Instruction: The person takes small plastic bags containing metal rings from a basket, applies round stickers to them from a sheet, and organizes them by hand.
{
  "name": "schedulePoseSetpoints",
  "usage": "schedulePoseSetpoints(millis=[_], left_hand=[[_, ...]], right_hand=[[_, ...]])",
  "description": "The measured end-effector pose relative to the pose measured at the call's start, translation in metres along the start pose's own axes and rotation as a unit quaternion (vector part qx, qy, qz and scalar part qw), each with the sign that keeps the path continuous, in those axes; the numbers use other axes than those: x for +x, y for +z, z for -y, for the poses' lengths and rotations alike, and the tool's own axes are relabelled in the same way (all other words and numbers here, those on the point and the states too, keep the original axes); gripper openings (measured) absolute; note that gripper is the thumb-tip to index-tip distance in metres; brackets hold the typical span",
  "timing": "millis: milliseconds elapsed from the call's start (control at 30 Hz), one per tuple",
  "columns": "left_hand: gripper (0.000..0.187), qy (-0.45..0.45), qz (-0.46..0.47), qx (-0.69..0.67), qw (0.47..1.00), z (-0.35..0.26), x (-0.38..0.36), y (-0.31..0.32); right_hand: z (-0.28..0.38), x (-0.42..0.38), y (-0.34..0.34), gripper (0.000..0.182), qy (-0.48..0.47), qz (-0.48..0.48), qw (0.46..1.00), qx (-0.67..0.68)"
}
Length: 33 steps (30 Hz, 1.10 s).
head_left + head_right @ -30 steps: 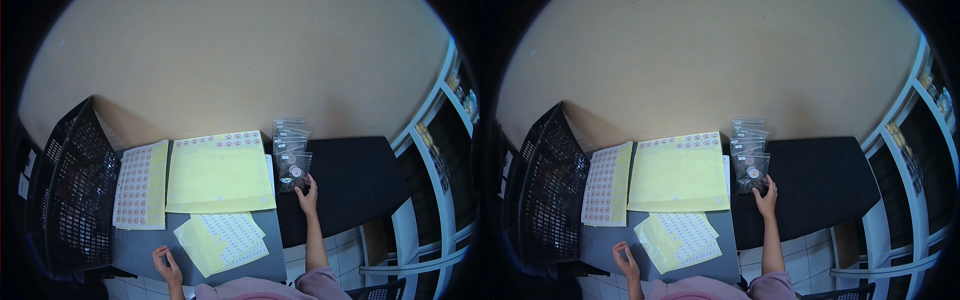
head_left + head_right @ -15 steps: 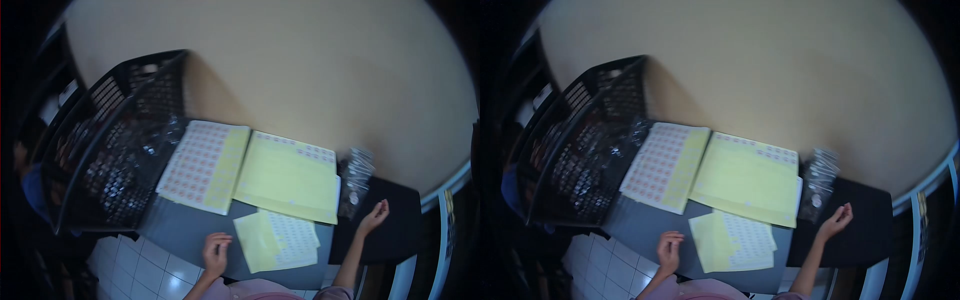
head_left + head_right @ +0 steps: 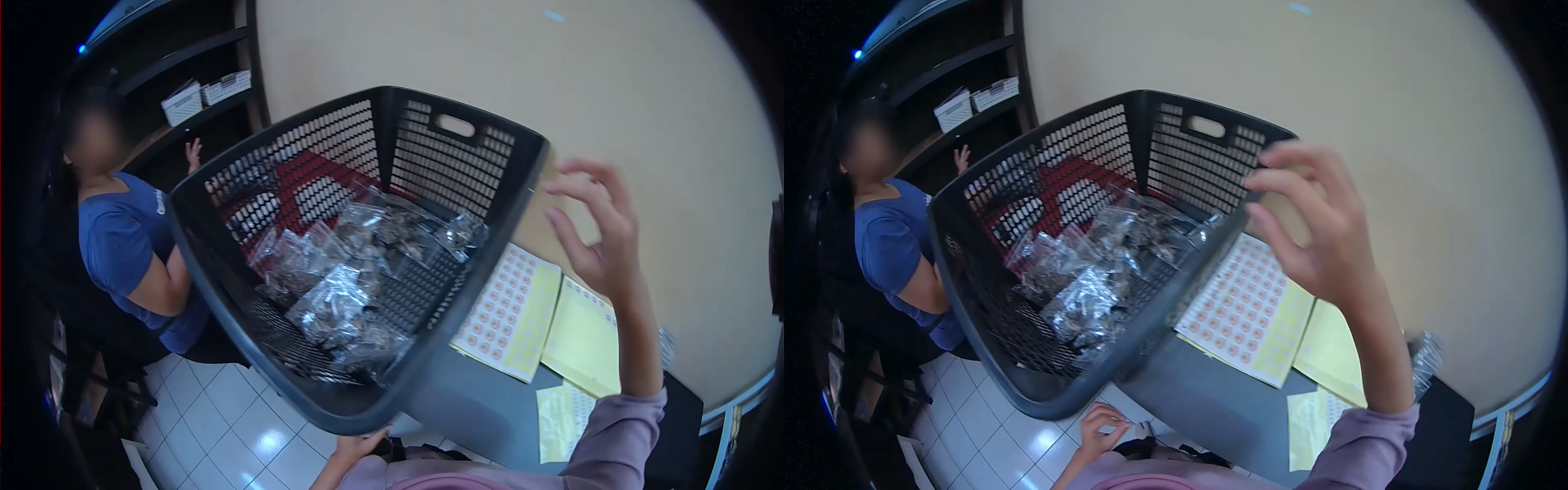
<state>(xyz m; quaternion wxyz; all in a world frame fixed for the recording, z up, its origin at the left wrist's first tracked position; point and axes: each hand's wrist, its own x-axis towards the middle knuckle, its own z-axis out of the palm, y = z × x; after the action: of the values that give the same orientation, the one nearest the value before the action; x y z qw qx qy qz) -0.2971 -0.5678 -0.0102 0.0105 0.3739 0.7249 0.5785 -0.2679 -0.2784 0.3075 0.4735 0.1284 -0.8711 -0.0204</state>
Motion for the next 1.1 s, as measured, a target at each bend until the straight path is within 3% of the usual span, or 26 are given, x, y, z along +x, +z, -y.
schedulePoseSetpoints(millis=[67, 100, 167, 233, 333, 400, 467, 533, 567, 733, 833, 933, 967, 1100], left_hand=[[0.003, -0.068, -0.104, 0.044, 0.991, 0.04, -0.026, -0.025], [0.003, -0.07, -0.107, 0.044, 0.991, 0.046, -0.027, -0.042], [0.008, -0.107, -0.141, 0.082, 0.981, 0.047, -0.032, -0.072], [0.011, -0.115, -0.171, 0.099, 0.974, 0.033, -0.032, -0.088], [0.006, -0.141, -0.18, 0.13, 0.965, 0.043, -0.048, -0.099], [0.018, -0.224, -0.297, 0.059, 0.926, 0.049, -0.054, -0.092], [0.008, -0.232, -0.29, 0.061, 0.926, 0.076, -0.082, -0.094], [0.026, -0.289, -0.224, 0.033, 0.93, 0.079, -0.085, -0.096], [0.01, -0.275, -0.285, 0.019, 0.918, 0.067, -0.075, -0.091], [0.008, -0.291, -0.328, 0.057, 0.897, 0.069, -0.062, -0.093], [0.014, -0.347, -0.306, 0.033, 0.886, 0.079, -0.064, -0.097], [0.007, -0.307, -0.32, 0.058, 0.895, 0.086, -0.046, -0.092], [0.018, -0.314, -0.278, 0.057, 0.906, 0.085, -0.045, -0.094], [0.03, -0.276, -0.318, 0.056, 0.905, 0.067, -0.014, -0.088]], right_hand=[[0.006, 0.041, 0.033, 0.016, -0.06, 0.065, 0.996, 0.03], [0.01, 0.058, 0.049, 0.016, -0.062, 0.066, 0.995, 0.034], [0.02, 0.089, 0.082, 0.014, -0.156, 0.198, 0.968, 0.009], [0.026, 0.109, 0.121, 0.018, -0.179, 0.298, 0.938, 0.008], [0.025, 0.124, 0.186, 0.025, -0.182, 0.455, 0.867, -0.088], [0.015, 0.12, 0.224, 0.029, -0.173, 0.537, 0.812, -0.149], [0.002, 0.11, 0.252, 0.029, -0.158, 0.599, 0.763, -0.184], [-0.013, 0.097, 0.27, 0.027, -0.124, 0.657, 0.712, -0.215], [-0.025, 0.089, 0.281, 0.026, -0.113, 0.69, 0.68, -0.222], [-0.082, 0.027, 0.314, 0.033, -0.085, 0.781, 0.563, -0.257], [-0.103, -0.022, 0.322, 0.036, -0.093, 0.825, 0.493, -0.259], [-0.107, -0.057, 0.327, 0.042, -0.113, 0.832, 0.469, -0.275], [-0.111, -0.061, 0.327, 0.042, -0.117, 0.833, 0.465, -0.277], [-0.121, -0.054, 0.33, 0.057, -0.081, 0.833, 0.494, -0.238]])
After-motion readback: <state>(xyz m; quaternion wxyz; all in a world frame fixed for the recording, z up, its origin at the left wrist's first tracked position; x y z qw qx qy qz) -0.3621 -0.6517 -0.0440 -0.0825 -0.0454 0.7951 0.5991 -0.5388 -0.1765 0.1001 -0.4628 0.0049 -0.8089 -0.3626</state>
